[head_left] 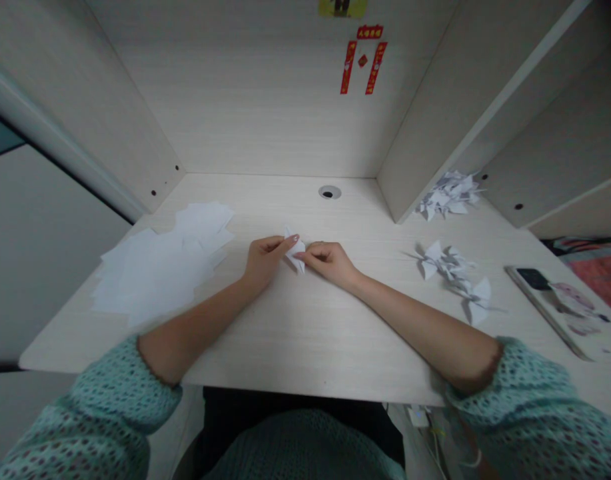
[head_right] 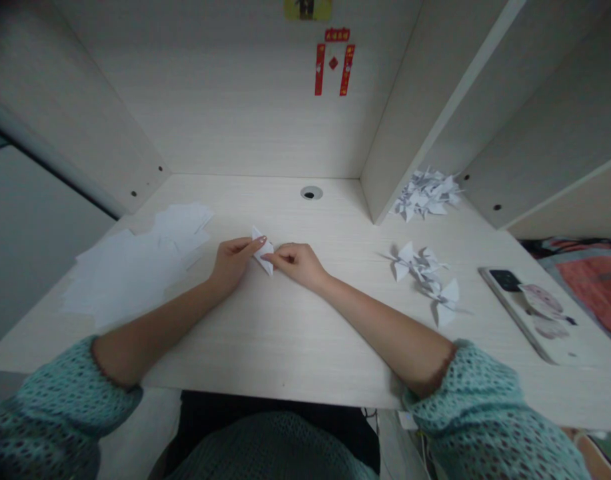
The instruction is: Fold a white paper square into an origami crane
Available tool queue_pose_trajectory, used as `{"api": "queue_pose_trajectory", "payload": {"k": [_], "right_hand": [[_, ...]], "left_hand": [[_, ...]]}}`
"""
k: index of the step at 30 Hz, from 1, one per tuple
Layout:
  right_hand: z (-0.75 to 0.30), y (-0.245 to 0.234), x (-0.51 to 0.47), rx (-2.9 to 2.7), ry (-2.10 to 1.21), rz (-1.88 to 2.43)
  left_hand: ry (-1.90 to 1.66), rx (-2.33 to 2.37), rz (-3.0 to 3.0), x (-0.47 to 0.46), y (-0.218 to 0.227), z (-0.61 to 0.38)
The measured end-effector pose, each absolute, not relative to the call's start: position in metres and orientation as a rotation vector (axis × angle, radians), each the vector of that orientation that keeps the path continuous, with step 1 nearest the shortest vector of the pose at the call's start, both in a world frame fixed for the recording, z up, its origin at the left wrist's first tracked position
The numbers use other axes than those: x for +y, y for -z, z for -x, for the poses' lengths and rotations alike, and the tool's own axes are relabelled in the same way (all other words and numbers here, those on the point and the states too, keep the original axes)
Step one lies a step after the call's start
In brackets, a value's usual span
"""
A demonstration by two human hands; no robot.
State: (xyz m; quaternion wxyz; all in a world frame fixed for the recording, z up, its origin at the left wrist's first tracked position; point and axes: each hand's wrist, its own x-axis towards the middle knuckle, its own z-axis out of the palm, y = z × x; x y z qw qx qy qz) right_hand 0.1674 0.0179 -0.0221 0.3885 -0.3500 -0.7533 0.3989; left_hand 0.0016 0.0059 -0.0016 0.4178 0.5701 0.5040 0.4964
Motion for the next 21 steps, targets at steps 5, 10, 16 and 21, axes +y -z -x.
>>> {"api": "queue_pose_trajectory", "payload": {"k": [5,10,16,21], "right_hand": [[-0.168,0.022,0.019,-1.956,-1.074,0.867],[-0.169,0.020,0.017,-1.979,-1.056,0.856],[-0.172,0.016,0.010,-2.005,-0.931,0.805],[-0.171,0.016,0.014,-1.859,-0.804,0.899]], "left_hand": [[-1.309,1.223,-1.352,0.008,0.004,-0.001],[-1.363,1.261,-1.305,0.014,0.009,0.001],[-1.521,1.316,-1.133,0.020,0.007,0.006],[-1.359,1.301,-1.455,0.007,0.001,-0.001]]}}
